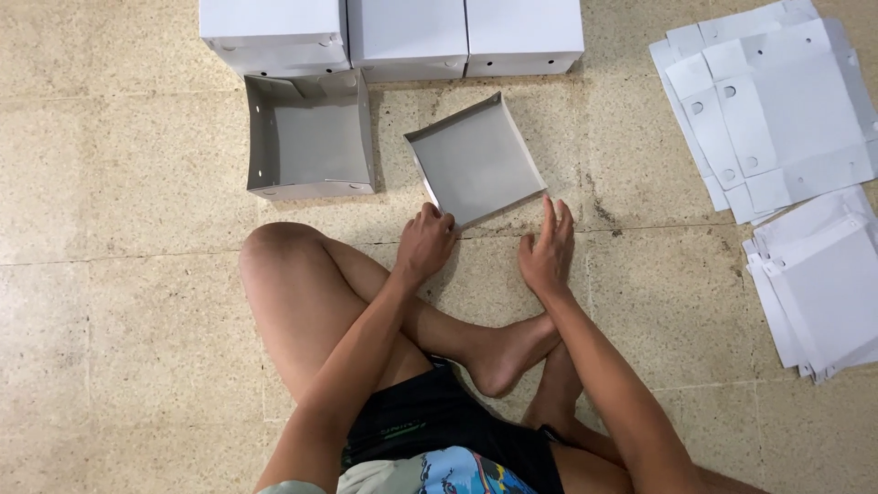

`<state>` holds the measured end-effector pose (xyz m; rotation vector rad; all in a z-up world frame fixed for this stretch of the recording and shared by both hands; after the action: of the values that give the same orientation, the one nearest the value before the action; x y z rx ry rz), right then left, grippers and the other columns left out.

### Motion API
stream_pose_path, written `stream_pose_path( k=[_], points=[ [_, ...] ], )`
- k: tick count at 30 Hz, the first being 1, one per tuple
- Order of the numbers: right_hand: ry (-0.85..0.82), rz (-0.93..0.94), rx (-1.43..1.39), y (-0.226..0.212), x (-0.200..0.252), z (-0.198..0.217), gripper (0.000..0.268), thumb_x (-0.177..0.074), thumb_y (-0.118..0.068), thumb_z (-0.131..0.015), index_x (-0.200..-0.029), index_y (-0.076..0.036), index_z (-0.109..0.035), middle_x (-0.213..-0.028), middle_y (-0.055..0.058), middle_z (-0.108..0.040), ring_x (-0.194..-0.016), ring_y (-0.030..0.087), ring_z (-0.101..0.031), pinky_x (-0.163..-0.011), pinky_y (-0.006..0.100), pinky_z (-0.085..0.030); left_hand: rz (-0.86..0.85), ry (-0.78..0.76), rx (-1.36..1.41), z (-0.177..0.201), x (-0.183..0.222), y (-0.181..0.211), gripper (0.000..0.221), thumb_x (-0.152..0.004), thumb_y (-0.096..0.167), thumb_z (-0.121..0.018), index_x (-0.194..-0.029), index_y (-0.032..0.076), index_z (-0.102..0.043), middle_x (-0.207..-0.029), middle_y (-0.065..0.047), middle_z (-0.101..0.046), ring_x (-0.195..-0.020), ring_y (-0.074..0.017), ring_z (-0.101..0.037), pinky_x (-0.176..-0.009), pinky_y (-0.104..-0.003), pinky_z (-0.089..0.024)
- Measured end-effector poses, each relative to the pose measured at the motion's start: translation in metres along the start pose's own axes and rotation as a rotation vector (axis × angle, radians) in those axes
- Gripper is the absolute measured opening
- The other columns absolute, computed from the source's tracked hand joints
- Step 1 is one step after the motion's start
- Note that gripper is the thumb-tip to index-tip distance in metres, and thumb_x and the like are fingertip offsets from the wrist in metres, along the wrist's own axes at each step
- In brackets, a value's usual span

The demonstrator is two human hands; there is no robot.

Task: The person assembles cardboard boxes by hand from flat pre-cut sheets, tucking in the flaps to form the box, then placing the completed box on the floor.

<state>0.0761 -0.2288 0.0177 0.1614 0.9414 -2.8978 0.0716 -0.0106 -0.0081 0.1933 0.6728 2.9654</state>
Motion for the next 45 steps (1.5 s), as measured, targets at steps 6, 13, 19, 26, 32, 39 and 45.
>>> stream_pose_path(
  k=[6,13,19,26,32,39,45],
  points=[
    [-0.035,-0.011,0.078,0.023,0.001,-0.021,0.073,-0.088,-0.007,-0.053,-0.157,-0.012,-0.030,-0.147,0.026,-0.029,-0.125,0.048,-0.047,-0.096,0.061,-0.042,-0.004,0.039,-0.042,0.006,0.006,0.002,0.015,-0.099,0.016,-0.056,-0.105,0.010,-0.069,-0.109,-0.012,-0.052,-0.100,-0.0348,-0.069,-0.078,-0.041,-0.056],
    [-0.069,0.008,0.136,0.025,0.000,-0.025,0.061,-0.090,-0.009,-0.049,-0.151,-0.012,-0.043,-0.137,0.021,-0.044,-0.121,0.041,-0.050,-0.093,0.055,-0.042,0.010,0.080,-0.057,0.003,0.002,-0.004,0.010,-0.098,0.011,-0.060,-0.105,0.006,-0.065,-0.109,-0.014,-0.052,-0.102,-0.0374,-0.067,-0.075,-0.043,-0.055],
    [-0.006,0.052,0.120,0.022,0.001,-0.019,0.049,-0.089,-0.008,-0.052,-0.138,-0.010,-0.045,-0.136,0.021,-0.039,-0.114,0.041,-0.051,-0.088,0.055,-0.046,0.026,0.075,-0.074,0.001,0.003,-0.007,0.008,-0.099,0.011,-0.060,-0.106,0.010,-0.063,-0.108,-0.011,-0.053,-0.100,-0.0327,-0.069,-0.076,-0.041,-0.056],
    [-0.010,0.034,0.206,0.024,-0.002,-0.020,0.038,-0.095,-0.010,-0.052,-0.133,-0.010,-0.050,-0.133,0.020,-0.044,-0.110,0.039,-0.056,-0.083,0.052,-0.048,0.040,0.089,-0.115,0.001,0.004,-0.006,0.009,-0.094,0.006,-0.061,-0.100,0.009,-0.066,-0.108,-0.009,-0.051,-0.099,-0.0322,-0.068,-0.074,-0.040,-0.056],
    [-0.006,0.087,0.356,0.025,0.000,-0.024,0.016,-0.099,-0.011,-0.056,-0.115,-0.008,-0.058,-0.127,0.018,-0.049,-0.108,0.040,-0.060,-0.078,0.049,-0.053,0.060,0.090,-0.162,-0.008,0.002,-0.013,0.010,-0.087,0.003,-0.065,-0.096,0.008,-0.067,-0.108,-0.009,-0.050,-0.098,-0.0314,-0.067,-0.073,-0.040,-0.054],
    [-0.044,0.056,0.320,0.031,0.001,-0.029,0.013,-0.107,-0.017,-0.046,-0.115,-0.012,-0.056,-0.124,0.016,-0.053,-0.111,0.039,-0.060,-0.080,0.048,-0.053,0.052,0.114,-0.166,-0.020,-0.002,-0.020,0.012,-0.086,0.008,-0.065,-0.098,0.006,-0.065,-0.107,-0.009,-0.051,-0.096,-0.0324,-0.067,-0.071,-0.042,-0.054],
    [-0.010,0.058,0.266,0.020,0.002,-0.018,0.011,-0.108,-0.017,-0.045,-0.114,-0.012,-0.053,-0.124,0.018,-0.055,-0.110,0.040,-0.060,-0.080,0.050,-0.053,0.055,0.116,-0.192,-0.023,-0.002,-0.021,0.011,-0.089,0.014,-0.064,-0.098,0.008,-0.065,-0.104,-0.009,-0.053,-0.091,-0.0281,-0.067,-0.070,-0.040,-0.053]
  ],
)
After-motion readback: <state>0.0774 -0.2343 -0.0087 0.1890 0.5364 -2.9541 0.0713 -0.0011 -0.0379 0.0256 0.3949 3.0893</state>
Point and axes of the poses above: each hand's wrist, its own x-axis away from the middle knuckle, its own z-axis out of the back of the hand, y = z × x, the point moved 7 cm from there along -x, towards the middle knuckle
